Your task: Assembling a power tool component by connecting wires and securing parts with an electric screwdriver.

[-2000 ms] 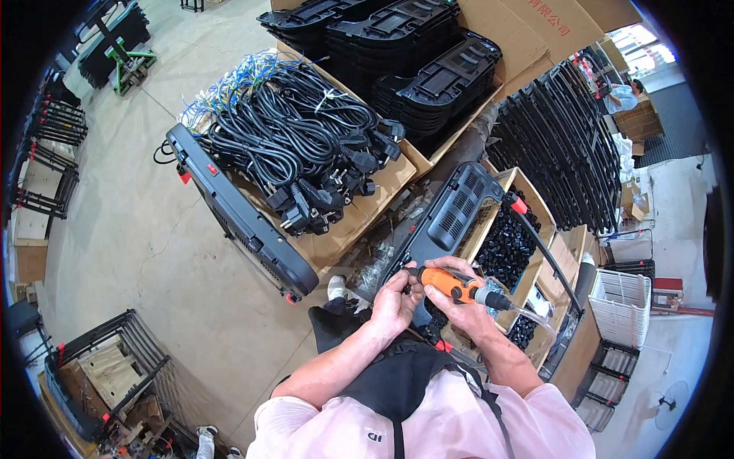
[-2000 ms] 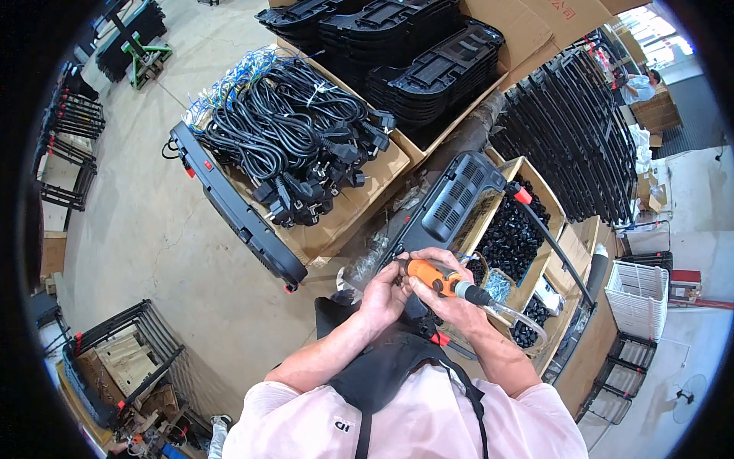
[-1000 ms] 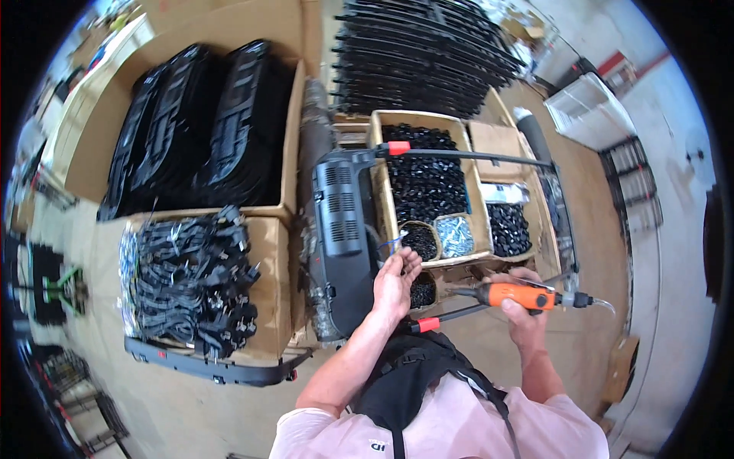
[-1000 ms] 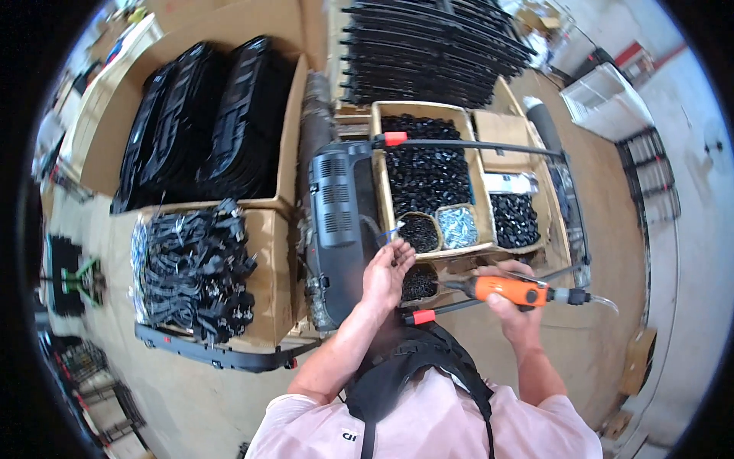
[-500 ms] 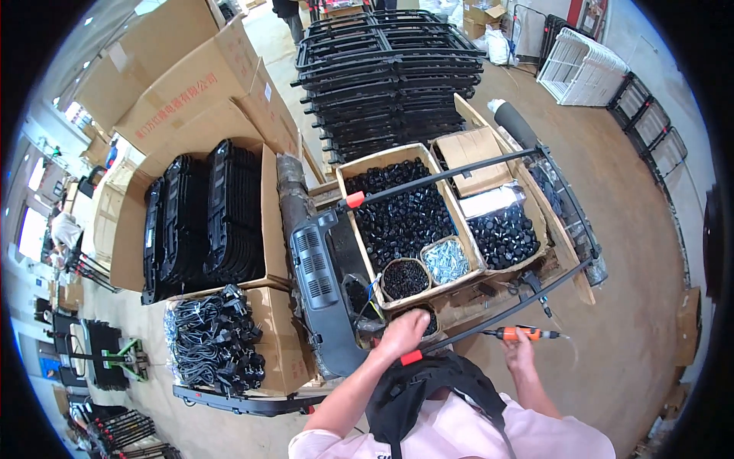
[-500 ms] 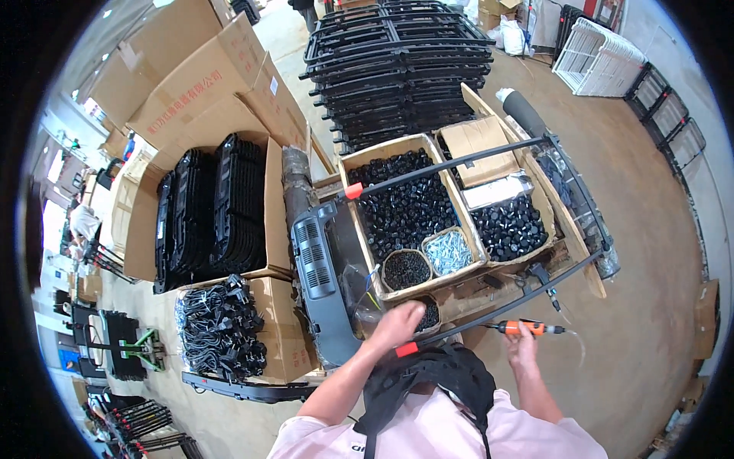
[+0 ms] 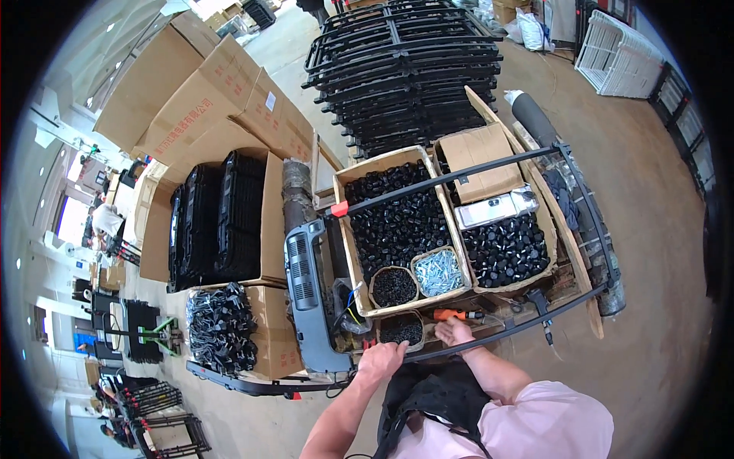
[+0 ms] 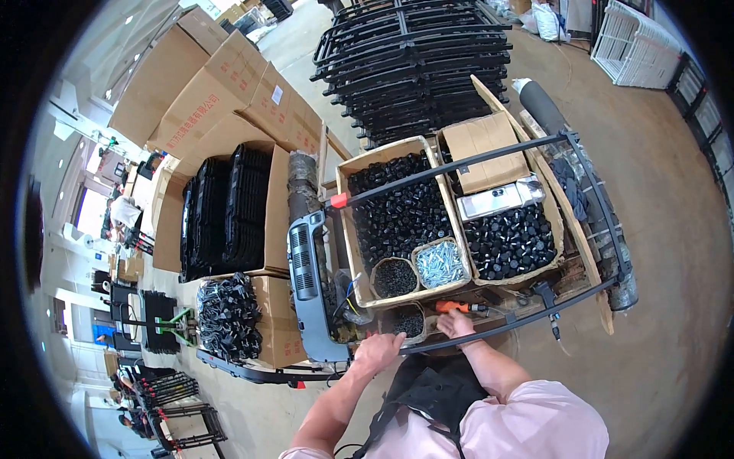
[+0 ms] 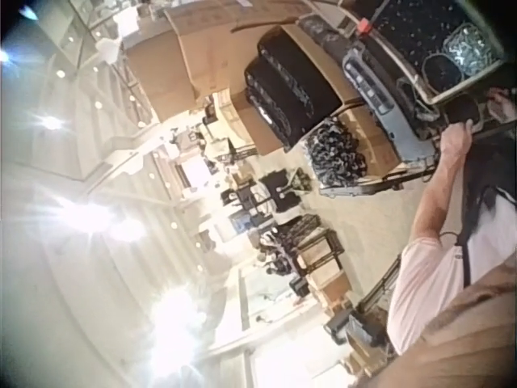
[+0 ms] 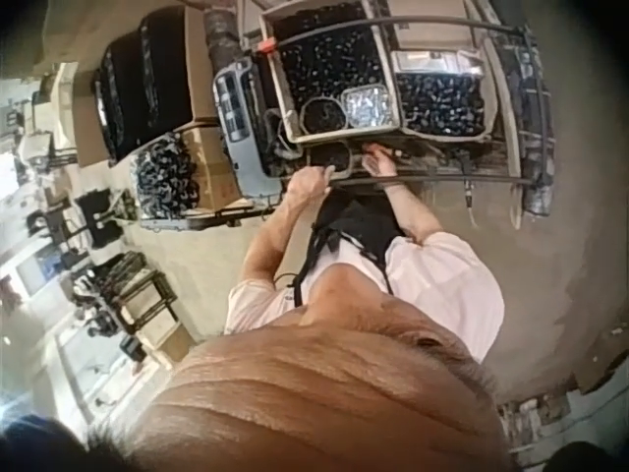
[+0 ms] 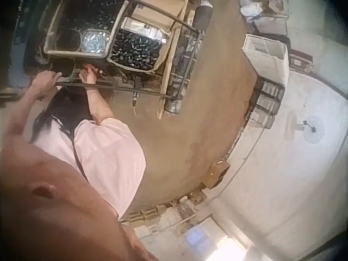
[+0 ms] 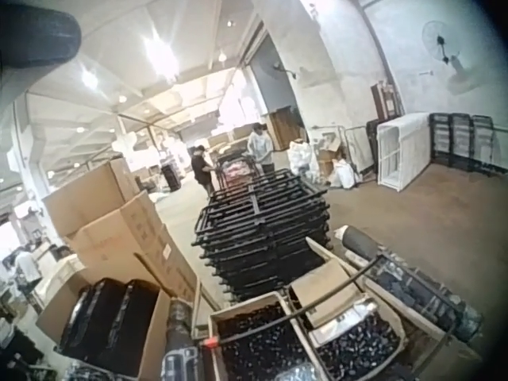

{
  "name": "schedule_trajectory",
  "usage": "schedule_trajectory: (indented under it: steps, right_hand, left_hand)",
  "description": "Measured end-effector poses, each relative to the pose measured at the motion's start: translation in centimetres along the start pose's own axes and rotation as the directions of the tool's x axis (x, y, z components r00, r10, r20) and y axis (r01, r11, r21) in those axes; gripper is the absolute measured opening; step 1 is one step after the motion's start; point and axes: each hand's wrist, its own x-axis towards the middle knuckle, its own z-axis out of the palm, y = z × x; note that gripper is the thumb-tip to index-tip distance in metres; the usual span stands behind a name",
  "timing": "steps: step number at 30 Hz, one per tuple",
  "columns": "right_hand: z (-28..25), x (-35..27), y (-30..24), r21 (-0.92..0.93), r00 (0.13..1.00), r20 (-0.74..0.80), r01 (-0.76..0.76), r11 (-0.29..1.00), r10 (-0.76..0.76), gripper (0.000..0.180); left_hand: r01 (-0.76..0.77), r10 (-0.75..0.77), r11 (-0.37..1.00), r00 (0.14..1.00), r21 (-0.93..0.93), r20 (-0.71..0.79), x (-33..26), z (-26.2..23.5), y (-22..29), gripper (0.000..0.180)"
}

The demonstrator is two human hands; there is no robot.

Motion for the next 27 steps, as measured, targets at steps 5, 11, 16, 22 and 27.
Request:
schedule_trajectory:
  steps: [5,11,16,22,27]
  right_hand:
    - [-3.0,-7.9,-2.6,-0.905,0.860,0.220,0.004,0.425,0.461,0.038]
    - [9.0,-23.6,-16.4,-0.837,0.674,0.389,0.543,-0.064,0.627,0.034]
    - [28.1,-16.7,-22.6,-0.688,0.716,0.692,0.617,-0.382,-0.089,0.037]
    - [40.5,0.6,-26.7,-0.271,0.361,0.925,0.420,-0.866,-0.114,0.052]
    - [44.0,7.6,-28.9,-0.511,0.807,0.590,0.381,-0.770,0.008,0.075]
  left_hand:
    - [0.069,-0.069,0.998,0.997,0.002,-0.033,-0.5,-0.4,0.2,0.062]
    - [0.114,-0.117,0.993,0.979,-0.028,-0.165,-0.9,-1.2,0.9,0.049]
    - [-0.156,0.015,0.978,0.722,-0.141,-0.692,-2.3,0.5,-0.4,0.021]
    - [-0.315,-0.071,0.846,0.732,-0.429,-0.678,-8.9,4.8,2.7,0.021]
    - [-0.043,-0.428,0.128,0.899,-0.991,-0.095,-8.3,10.3,1.9,0.055]
